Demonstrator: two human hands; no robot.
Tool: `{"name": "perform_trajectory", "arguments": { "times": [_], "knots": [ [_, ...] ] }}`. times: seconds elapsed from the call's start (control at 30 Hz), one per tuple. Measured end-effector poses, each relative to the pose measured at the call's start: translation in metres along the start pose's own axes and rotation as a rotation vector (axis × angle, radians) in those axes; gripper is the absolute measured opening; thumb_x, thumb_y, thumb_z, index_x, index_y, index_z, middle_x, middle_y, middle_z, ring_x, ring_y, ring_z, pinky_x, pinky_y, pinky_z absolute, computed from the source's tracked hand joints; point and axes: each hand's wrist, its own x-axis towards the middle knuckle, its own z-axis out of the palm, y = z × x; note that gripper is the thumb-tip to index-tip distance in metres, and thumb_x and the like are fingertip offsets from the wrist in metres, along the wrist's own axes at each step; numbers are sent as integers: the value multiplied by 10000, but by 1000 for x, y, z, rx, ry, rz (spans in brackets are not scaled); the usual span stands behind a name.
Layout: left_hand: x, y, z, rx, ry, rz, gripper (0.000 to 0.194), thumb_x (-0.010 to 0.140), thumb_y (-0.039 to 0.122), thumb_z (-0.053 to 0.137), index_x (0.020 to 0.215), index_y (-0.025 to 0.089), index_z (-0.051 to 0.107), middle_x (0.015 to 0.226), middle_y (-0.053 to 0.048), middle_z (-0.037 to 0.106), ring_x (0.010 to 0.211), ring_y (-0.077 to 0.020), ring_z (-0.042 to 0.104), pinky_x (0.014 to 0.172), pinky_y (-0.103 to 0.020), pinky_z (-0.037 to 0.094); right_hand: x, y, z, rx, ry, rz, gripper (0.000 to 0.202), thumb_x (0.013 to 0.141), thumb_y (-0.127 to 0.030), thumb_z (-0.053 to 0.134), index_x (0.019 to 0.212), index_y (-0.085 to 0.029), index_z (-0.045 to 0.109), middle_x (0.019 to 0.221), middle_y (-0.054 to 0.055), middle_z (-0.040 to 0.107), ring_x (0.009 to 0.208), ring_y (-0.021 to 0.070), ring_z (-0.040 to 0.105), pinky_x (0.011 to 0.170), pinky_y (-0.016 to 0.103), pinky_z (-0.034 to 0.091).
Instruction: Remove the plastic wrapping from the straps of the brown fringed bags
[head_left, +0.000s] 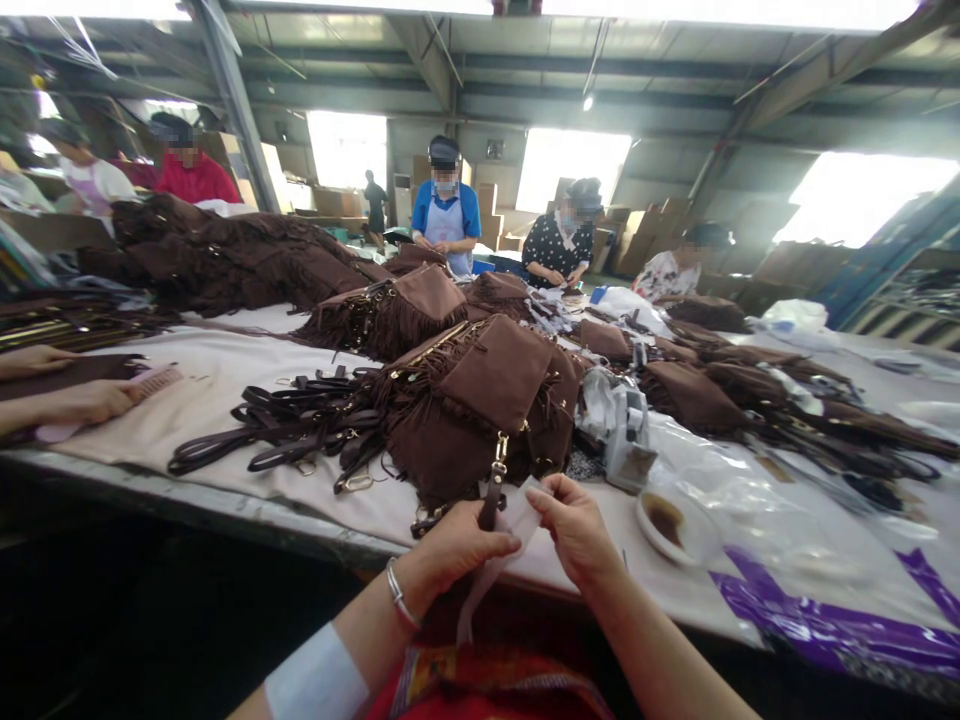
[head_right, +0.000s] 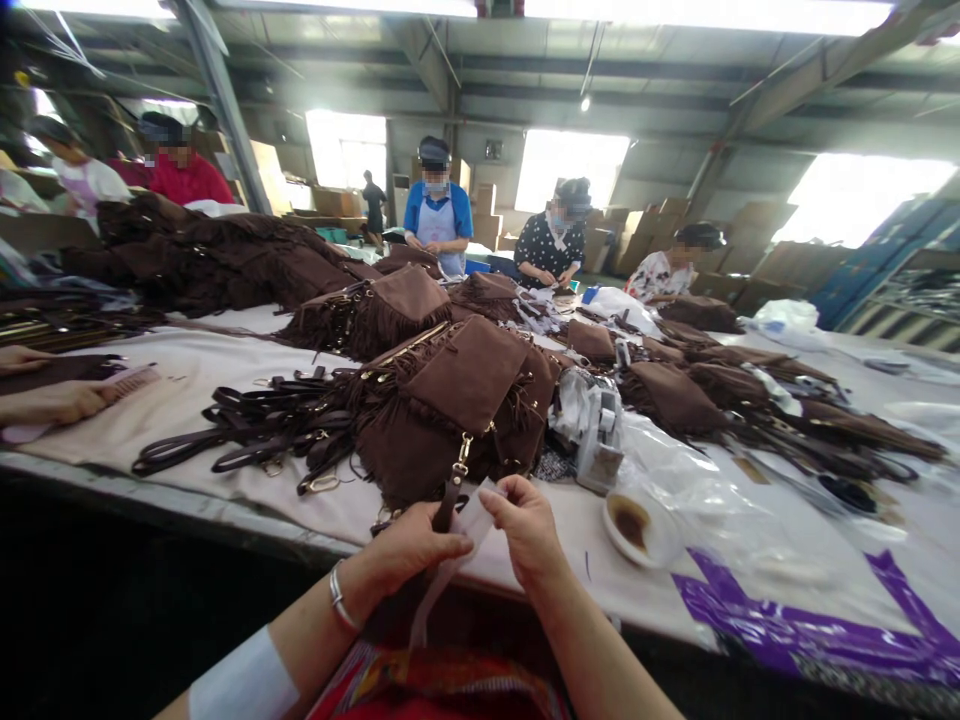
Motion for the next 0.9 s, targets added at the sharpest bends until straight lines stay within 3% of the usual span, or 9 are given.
{"name": "perform_trajectory", "arguments": {
  "times": [0.1, 0.2, 0.3, 0.37, 0.57, 0.77, 0.83, 0.9],
  "knots": [
    [0, -5, -4, 89, 56, -25, 202, 611, 288, 760, 709, 152, 647, 633, 21, 601, 587, -131, 482, 552, -236, 334, 2, 2, -6, 135, -4, 22, 430, 585, -435, 849, 640, -210, 487, 569, -54, 492, 512, 103, 418, 501, 242, 339],
    [0, -8, -2, 33, 116, -21, 195, 639, 304, 741, 714, 153, 641, 632, 15, 607, 591, -137, 492, 566, -241, 350, 1, 8, -11, 224, -35, 68, 403, 624, -510, 817, 775, -222, 581, 704, -22, 608, 600, 127, 524, 576, 254, 422],
    [-1, -8, 3, -37, 137, 21, 208, 655, 308, 732, 760, 146, 654, 688, -1, 632, 631, -146, 513, 607, -247, 380, -5, 16, -9, 209, -142, 225, 459, 693, -603, 733, 896, -199, 652, 781, 31, 672, 638, 147, 580, 595, 266, 451],
    [-1, -7, 6, -35, 136, 43, 211, 656, 307, 733, 758, 140, 653, 703, -8, 636, 645, -151, 519, 615, -249, 382, -9, 20, -6, 176, -185, 257, 466, 707, -601, 723, 868, -165, 683, 761, 57, 685, 640, 162, 596, 608, 284, 466],
    [-2, -10, 4, 84, 77, 9, 162, 620, 258, 737, 696, 150, 644, 670, 3, 617, 633, -150, 518, 585, -241, 357, 2, 11, -5, 135, 25, 55, 339, 612, -458, 834, 769, -170, 747, 745, 49, 710, 684, 184, 600, 676, 323, 486],
    [-9, -12, -10, 198, -29, -38, 216, 619, 324, 752, 603, 155, 620, 585, 22, 569, 560, -131, 473, 517, -238, 307, 8, 5, -15, 46, 30, -37, 270, 619, -411, 836, 698, -179, 722, 669, 20, 675, 631, 154, 548, 635, 293, 439],
    [-11, -9, -16, 106, -21, -57, 279, 655, 401, 747, 641, 148, 630, 588, 17, 563, 522, -111, 440, 493, -231, 288, 5, 5, -17, -62, 39, -77, 290, 629, -435, 819, 661, -174, 696, 625, 8, 640, 600, 146, 516, 603, 283, 415],
    [-13, -3, -21, -141, -39, -84, 362, 717, 497, 704, 755, 142, 644, 649, 0, 581, 508, -96, 435, 485, -220, 305, 1, 6, -19, -238, 42, -109, 321, 650, -460, 790, 606, -171, 658, 571, -7, 583, 571, 136, 474, 565, 270, 377]
  ]
}}
